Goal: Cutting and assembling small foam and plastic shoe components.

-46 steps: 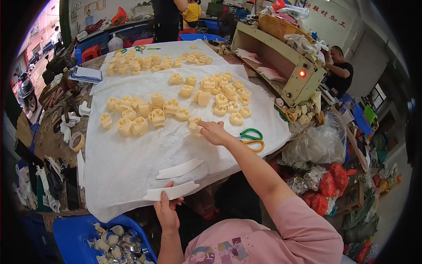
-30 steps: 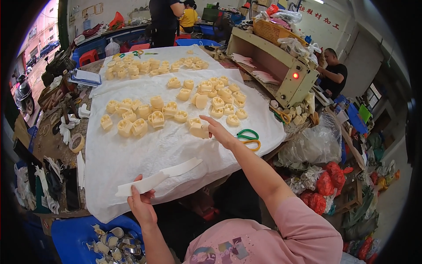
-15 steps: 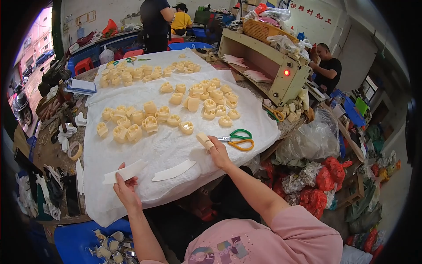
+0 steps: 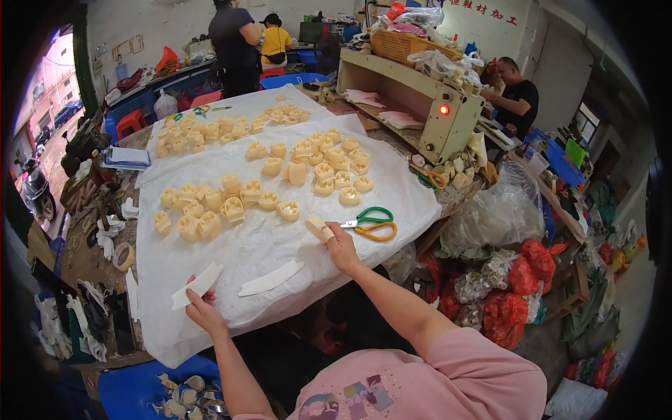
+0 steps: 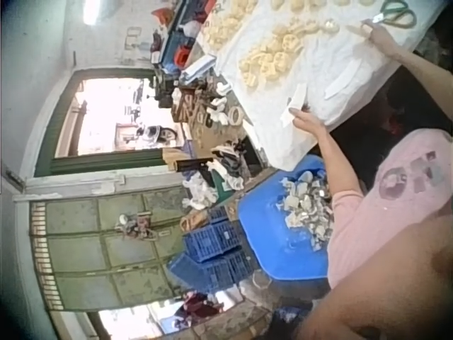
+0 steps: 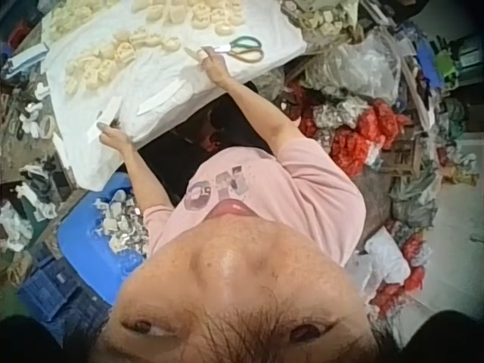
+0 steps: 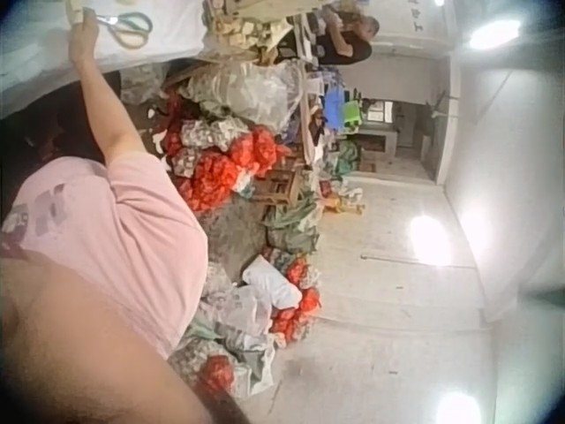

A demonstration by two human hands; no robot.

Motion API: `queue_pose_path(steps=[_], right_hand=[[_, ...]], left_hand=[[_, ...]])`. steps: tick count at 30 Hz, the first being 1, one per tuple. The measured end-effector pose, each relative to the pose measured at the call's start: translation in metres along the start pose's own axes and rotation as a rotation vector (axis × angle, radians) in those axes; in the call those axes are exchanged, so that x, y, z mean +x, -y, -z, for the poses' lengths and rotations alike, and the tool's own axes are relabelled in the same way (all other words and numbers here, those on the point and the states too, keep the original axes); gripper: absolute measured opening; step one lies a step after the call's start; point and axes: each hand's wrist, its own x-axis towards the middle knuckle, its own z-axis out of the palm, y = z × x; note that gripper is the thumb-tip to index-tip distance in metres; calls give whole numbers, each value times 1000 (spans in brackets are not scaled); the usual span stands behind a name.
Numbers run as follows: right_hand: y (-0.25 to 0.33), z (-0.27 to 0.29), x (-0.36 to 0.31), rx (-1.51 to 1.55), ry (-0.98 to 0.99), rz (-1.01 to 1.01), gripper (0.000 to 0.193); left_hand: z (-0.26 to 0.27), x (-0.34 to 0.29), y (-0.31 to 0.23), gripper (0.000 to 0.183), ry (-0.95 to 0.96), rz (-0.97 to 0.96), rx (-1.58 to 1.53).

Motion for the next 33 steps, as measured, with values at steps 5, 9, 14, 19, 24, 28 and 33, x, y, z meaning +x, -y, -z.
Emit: queue_pose_path(steps=[5, 9, 14, 19, 24, 28, 33], right_hand=[[0, 2, 0, 14, -22, 32, 30], [-1, 4, 0, 35, -23, 10, 29], [-4, 4, -1, 63, -54, 63, 27], [-4, 6, -1, 83, -94, 90, 24], [-5, 6, -2, 124, -110, 109, 23], [-3, 7, -3, 161, -110, 100, 24], [-5, 7, -2, 170, -105, 100, 24]], left_hand=[[2, 3, 5, 42, 2, -31, 67], [-2, 2, 1, 43, -21, -12, 83], [-3, 4, 2, 44, -33, -16, 123], [-5, 6, 7, 44, -58, -37, 199], [-6, 5, 4, 44, -24, -8, 279], [-7, 6, 7, 43, -42, -13, 316], [-9, 8, 12, 43, -70, -70, 375]])
